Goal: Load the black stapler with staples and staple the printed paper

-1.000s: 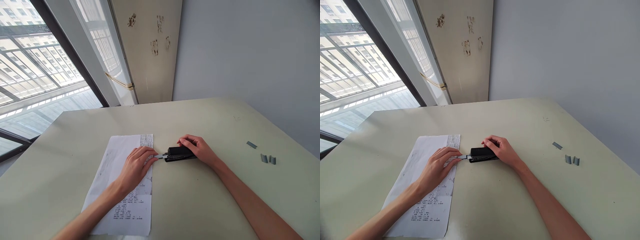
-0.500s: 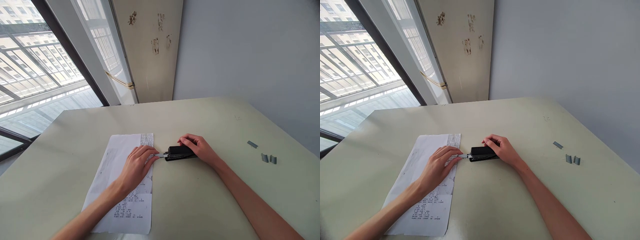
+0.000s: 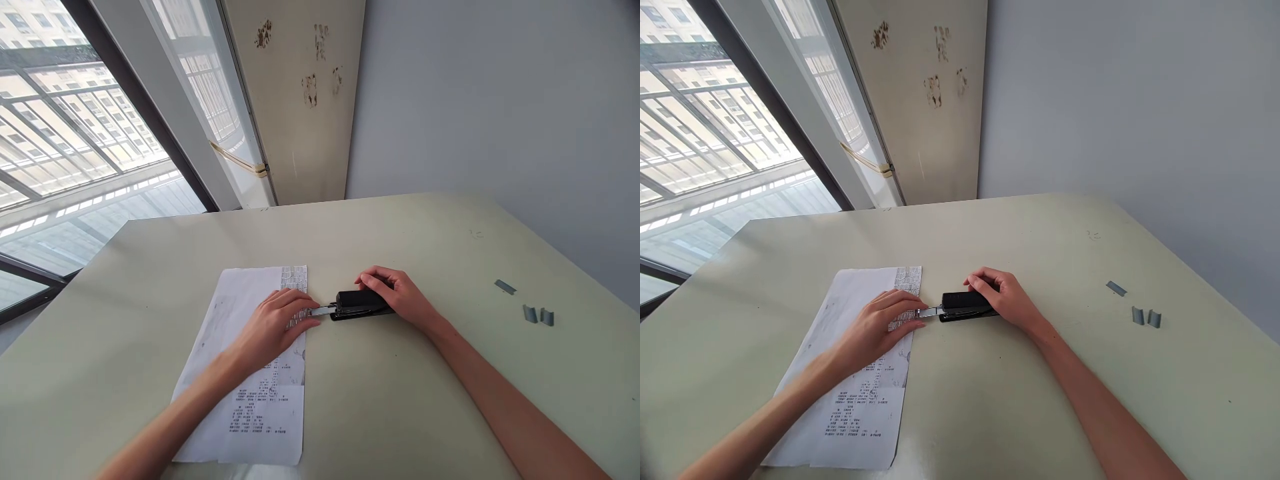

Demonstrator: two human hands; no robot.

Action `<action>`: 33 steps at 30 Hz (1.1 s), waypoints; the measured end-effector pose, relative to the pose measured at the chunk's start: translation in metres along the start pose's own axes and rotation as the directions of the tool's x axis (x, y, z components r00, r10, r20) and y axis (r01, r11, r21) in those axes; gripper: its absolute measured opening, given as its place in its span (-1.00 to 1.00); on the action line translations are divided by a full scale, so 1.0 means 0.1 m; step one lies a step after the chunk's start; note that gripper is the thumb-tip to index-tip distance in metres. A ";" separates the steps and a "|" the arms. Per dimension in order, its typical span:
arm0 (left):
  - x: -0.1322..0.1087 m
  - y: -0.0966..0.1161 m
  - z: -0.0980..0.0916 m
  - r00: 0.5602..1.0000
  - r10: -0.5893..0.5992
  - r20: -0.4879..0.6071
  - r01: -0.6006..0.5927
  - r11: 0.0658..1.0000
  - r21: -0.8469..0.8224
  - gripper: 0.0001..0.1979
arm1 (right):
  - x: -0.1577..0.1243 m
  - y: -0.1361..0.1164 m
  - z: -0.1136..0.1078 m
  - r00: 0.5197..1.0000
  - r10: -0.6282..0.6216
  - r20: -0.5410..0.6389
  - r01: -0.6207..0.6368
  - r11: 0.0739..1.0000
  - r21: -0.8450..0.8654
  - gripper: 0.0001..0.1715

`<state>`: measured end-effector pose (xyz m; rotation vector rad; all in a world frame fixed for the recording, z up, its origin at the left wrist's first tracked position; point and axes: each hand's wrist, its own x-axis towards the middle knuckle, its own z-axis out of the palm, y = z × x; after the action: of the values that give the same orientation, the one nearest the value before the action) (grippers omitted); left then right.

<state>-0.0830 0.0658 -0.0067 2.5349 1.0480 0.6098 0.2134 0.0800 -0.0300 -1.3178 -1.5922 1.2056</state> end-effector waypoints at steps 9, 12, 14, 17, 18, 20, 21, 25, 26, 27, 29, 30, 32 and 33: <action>0.03 -0.13 -0.12 0.974 0.121 0.191 -0.065 0.959 -0.277 -0.80 | 0.00 -0.04 -0.03 0.997 0.068 -0.043 -0.055 0.964 0.261 -0.57; 0.14 -0.07 -0.05 0.965 0.159 0.207 -0.101 0.959 -0.265 -0.82 | 0.00 -0.01 -0.05 0.992 0.105 -0.071 -0.077 0.944 0.322 -0.52; 0.24 -0.04 0.00 0.967 0.151 0.206 -0.099 0.965 -0.244 -0.79 | 0.00 -0.02 -0.04 0.993 0.101 -0.062 -0.075 0.939 0.336 -0.47; 0.39 0.01 0.05 0.971 0.096 0.219 -0.052 0.979 -0.198 -0.68 | -0.01 -0.04 -0.01 0.997 0.060 -0.046 -0.042 0.942 0.332 -0.40; 0.44 0.03 0.06 0.970 0.080 0.231 -0.038 0.983 -0.182 -0.66 | -0.02 -0.05 -0.01 0.998 0.050 -0.047 -0.032 0.946 0.324 -0.37; 0.52 0.07 0.08 0.968 0.055 0.244 -0.018 0.988 -0.150 -0.65 | -0.03 -0.06 0.01 0.998 0.042 -0.052 -0.024 0.949 0.313 -0.33; 0.56 0.09 0.09 0.968 0.043 0.245 -0.010 0.991 -0.136 -0.66 | -0.03 -0.07 0.01 0.998 0.042 -0.055 -0.023 0.949 0.315 -0.32; 0.68 0.15 0.12 0.967 0.020 0.254 0.004 0.995 -0.095 -0.67 | -0.03 -0.06 -0.01 0.997 0.044 -0.064 -0.021 0.947 0.319 -0.26; 0.70 0.16 0.12 0.967 0.022 0.256 0.000 0.996 -0.089 -0.67 | -0.03 -0.05 -0.01 0.996 0.045 -0.072 -0.020 0.949 0.313 -0.25; 0.72 0.17 0.12 0.967 0.025 0.255 -0.004 0.997 -0.082 -0.67 | -0.02 -0.05 -0.02 0.996 0.048 -0.080 -0.021 0.951 0.308 -0.23; 0.74 0.17 0.13 0.968 0.025 0.251 -0.009 0.998 -0.067 -0.67 | -0.02 -0.04 -0.03 0.995 0.052 -0.090 -0.022 0.951 0.308 -0.21; 0.74 0.17 0.14 0.969 0.022 0.246 -0.007 0.998 -0.061 -0.68 | -0.02 -0.04 -0.03 0.995 0.052 -0.091 -0.021 0.949 0.315 -0.21; 0.75 0.17 0.15 0.971 0.011 0.237 0.002 0.999 -0.053 -0.69 | -0.02 -0.03 -0.03 0.995 0.051 -0.088 -0.018 0.942 0.336 -0.22; 0.75 0.17 0.15 0.971 0.007 0.238 0.006 0.999 -0.052 -0.69 | -0.02 -0.02 -0.03 0.995 0.050 -0.087 -0.016 0.937 0.348 -0.22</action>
<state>-0.0176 0.1065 0.0077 2.4864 0.9335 0.3175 0.2163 0.0788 -0.0271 -1.1562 -1.2258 1.3519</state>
